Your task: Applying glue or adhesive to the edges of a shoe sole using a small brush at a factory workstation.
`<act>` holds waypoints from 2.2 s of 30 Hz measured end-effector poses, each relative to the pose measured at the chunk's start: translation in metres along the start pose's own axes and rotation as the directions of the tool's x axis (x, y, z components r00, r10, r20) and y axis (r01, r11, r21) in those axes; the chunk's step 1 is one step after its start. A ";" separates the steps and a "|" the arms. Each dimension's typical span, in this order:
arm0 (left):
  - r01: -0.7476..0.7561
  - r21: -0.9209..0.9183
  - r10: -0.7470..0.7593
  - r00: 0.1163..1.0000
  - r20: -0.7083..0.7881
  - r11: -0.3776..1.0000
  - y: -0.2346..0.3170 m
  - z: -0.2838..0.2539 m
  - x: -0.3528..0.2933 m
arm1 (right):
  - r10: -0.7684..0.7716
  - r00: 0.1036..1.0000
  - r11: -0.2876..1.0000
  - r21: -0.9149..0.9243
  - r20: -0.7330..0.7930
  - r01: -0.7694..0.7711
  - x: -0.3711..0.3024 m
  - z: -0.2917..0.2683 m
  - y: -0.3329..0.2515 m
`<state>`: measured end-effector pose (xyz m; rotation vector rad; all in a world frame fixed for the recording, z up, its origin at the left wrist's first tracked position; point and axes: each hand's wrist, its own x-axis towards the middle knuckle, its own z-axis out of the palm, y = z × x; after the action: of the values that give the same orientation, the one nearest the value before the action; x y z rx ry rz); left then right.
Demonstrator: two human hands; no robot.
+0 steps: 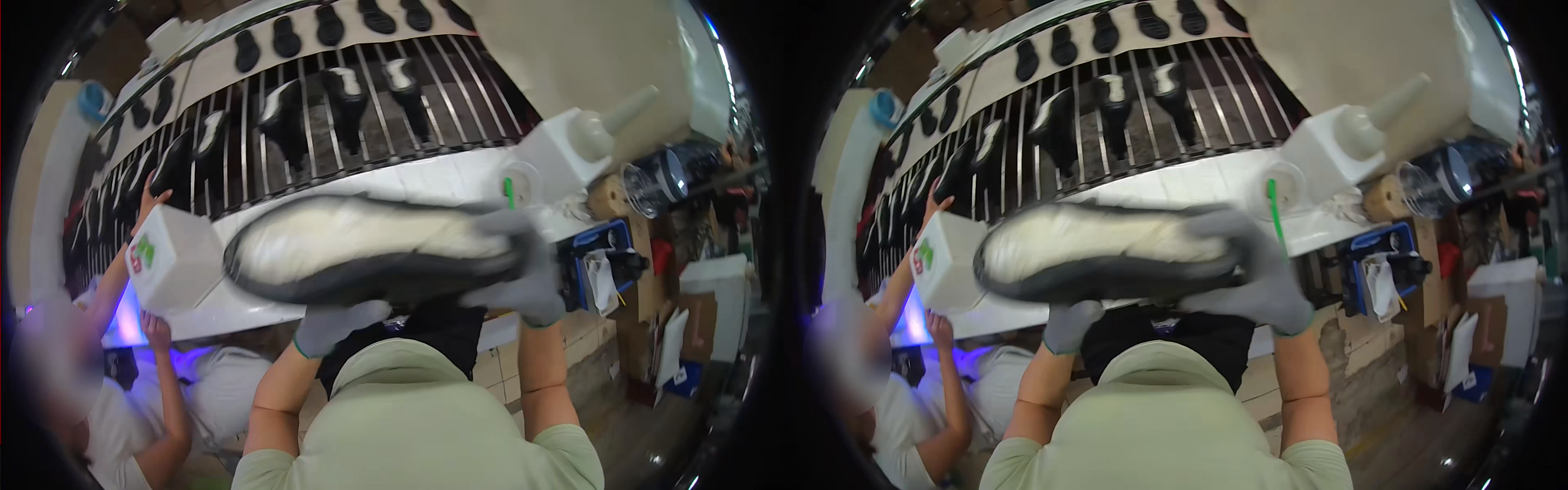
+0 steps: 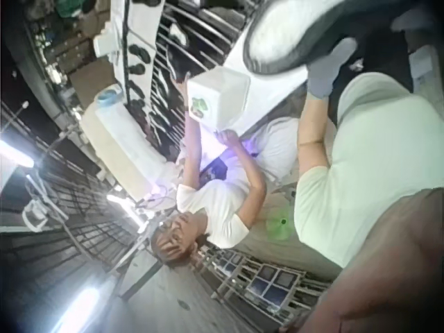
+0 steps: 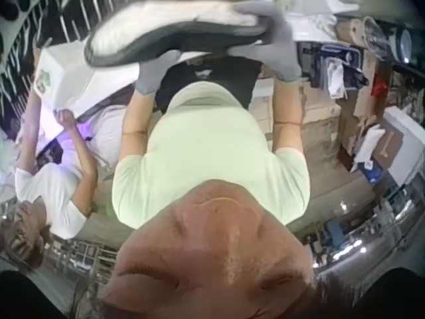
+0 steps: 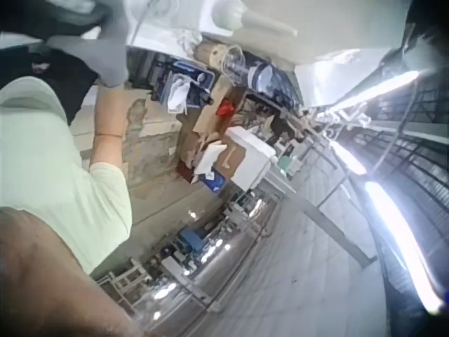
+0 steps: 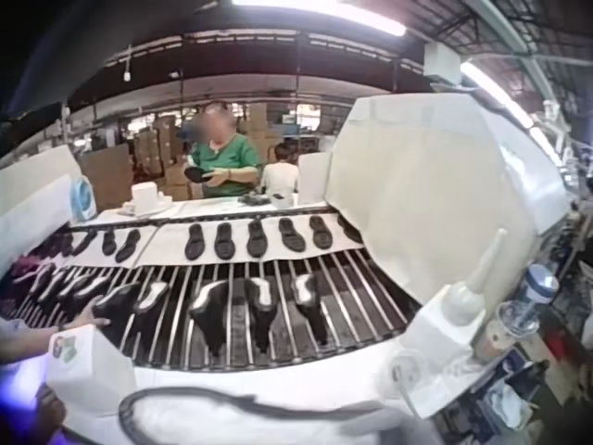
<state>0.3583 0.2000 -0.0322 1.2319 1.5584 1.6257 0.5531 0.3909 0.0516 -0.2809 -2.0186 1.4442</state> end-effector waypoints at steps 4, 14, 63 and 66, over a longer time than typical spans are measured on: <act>0.253 -0.206 -0.291 0.940 -0.177 0.945 -0.007 0.002 -0.013 | 0.238 0.963 0.971 -0.029 0.125 -0.236 -0.003 -0.016 0.016; -0.153 0.770 0.280 0.960 -0.034 0.619 -0.101 0.000 0.003 | 0.439 0.701 0.292 -0.649 -0.561 -0.702 -0.034 -0.066 0.110; -0.011 0.157 0.143 0.487 -0.862 0.987 -0.042 -0.067 0.017 | -0.119 0.981 0.931 -0.326 0.152 0.163 -0.020 0.171 0.156; -0.089 0.134 0.161 0.498 -0.852 0.987 -0.032 -0.066 0.015 | -0.018 1.000 0.941 -0.339 -0.015 0.012 -0.001 0.136 0.160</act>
<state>0.2871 0.1893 -0.0532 0.5025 2.1310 2.5356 0.4420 0.3452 -0.1212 -0.4202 -2.2443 1.0732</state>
